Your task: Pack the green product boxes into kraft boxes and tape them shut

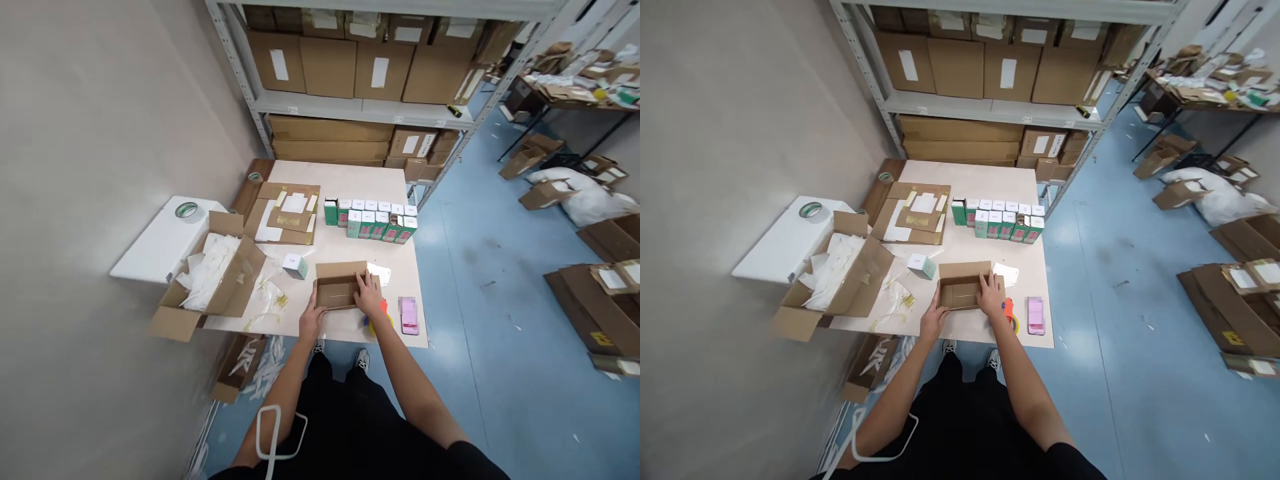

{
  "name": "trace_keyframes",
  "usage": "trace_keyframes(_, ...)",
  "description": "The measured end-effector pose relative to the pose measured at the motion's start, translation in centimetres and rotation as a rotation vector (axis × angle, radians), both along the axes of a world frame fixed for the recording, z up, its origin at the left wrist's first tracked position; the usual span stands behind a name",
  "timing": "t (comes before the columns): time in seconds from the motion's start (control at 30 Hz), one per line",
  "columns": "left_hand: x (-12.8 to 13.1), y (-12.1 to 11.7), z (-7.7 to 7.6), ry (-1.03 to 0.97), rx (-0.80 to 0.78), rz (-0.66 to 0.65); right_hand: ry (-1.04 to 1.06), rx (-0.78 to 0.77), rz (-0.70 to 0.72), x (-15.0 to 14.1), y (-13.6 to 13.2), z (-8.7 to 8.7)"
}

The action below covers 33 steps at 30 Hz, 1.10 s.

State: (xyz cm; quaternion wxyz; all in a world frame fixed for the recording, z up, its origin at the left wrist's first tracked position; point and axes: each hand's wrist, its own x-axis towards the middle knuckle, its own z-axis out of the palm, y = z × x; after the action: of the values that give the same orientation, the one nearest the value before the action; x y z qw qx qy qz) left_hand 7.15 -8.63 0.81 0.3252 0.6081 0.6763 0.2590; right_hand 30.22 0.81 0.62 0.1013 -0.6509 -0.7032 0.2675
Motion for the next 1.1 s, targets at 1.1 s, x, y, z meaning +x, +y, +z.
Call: trace_keyframes(1.1,-14.8,-3.9,-4.9,-0.102,-0.115,0.022,0.097,0.105,0.285,-25.5,4.4,4.0)
